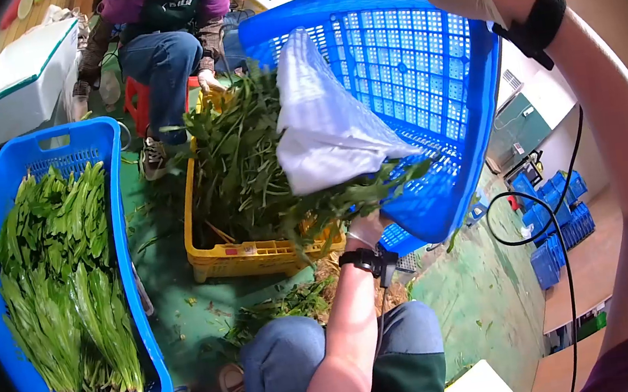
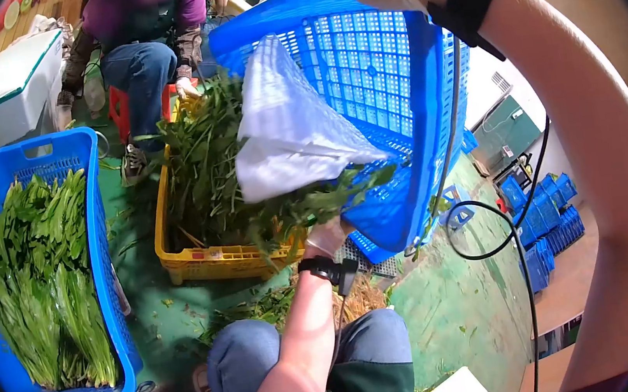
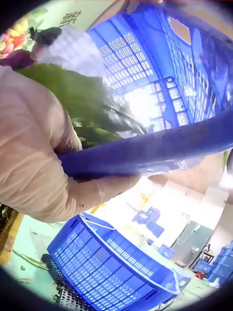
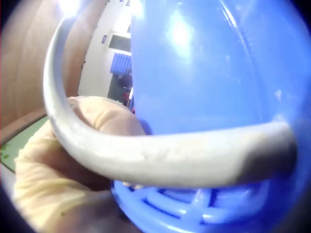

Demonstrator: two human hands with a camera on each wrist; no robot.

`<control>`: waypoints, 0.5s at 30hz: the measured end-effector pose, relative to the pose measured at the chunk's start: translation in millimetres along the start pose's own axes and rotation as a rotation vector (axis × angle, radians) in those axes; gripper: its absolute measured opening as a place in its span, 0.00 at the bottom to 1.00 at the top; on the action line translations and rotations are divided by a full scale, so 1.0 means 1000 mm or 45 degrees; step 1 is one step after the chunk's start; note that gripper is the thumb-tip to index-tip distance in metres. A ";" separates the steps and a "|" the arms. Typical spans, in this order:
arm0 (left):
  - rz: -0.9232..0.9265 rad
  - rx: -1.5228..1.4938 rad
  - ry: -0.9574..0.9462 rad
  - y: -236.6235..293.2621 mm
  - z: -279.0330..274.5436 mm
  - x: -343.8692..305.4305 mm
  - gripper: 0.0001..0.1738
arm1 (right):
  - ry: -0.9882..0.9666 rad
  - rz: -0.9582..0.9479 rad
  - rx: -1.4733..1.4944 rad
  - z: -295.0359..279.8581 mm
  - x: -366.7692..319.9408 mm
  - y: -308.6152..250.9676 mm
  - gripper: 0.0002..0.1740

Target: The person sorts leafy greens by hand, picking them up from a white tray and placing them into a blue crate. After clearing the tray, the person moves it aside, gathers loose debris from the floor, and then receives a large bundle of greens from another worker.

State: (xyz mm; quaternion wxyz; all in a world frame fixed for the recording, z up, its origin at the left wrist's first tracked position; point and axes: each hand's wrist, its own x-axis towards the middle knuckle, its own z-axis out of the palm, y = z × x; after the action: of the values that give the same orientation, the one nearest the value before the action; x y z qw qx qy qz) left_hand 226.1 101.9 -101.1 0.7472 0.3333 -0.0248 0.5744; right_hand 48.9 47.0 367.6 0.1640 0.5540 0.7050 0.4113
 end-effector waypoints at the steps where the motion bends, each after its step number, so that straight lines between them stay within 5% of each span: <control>1: -0.058 -0.124 0.037 0.014 0.009 -0.001 0.27 | -0.015 -0.015 0.004 -0.004 0.000 0.003 0.21; 2: -0.115 -0.246 0.073 0.031 0.017 0.000 0.28 | -0.029 -0.027 0.009 -0.007 0.000 0.008 0.22; 4: 0.233 1.168 -0.335 0.071 0.013 0.009 0.23 | -0.073 0.003 0.025 -0.003 0.003 0.019 0.22; 5: 0.219 1.736 -0.326 0.074 0.011 0.023 0.20 | 0.024 0.013 0.005 0.003 0.002 0.022 0.22; 6: 0.224 1.747 -0.329 0.073 0.011 0.025 0.20 | 0.127 0.023 -0.017 0.006 0.001 0.026 0.22; 8: -0.543 -0.225 0.223 0.080 0.019 0.028 0.19 | 0.107 0.038 0.070 -0.006 -0.002 0.018 0.22; 10: -0.506 -0.281 0.089 0.085 0.014 0.024 0.23 | -0.157 0.115 0.065 -0.028 -0.015 0.001 0.20; 13: -0.465 -0.278 0.068 0.072 0.019 0.031 0.25 | -0.091 0.001 -0.153 -0.038 -0.032 -0.012 0.19; 15: -0.443 -0.339 0.025 0.075 0.028 0.041 0.25 | 0.163 -0.048 -0.181 -0.042 -0.040 -0.015 0.18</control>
State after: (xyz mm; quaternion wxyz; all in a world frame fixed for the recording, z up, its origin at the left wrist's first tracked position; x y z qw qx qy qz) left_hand 183.6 130.4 -27.2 0.8728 0.2253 -0.0351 0.4316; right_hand 23.7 -7.5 372.8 0.1652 0.5002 0.6933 0.4918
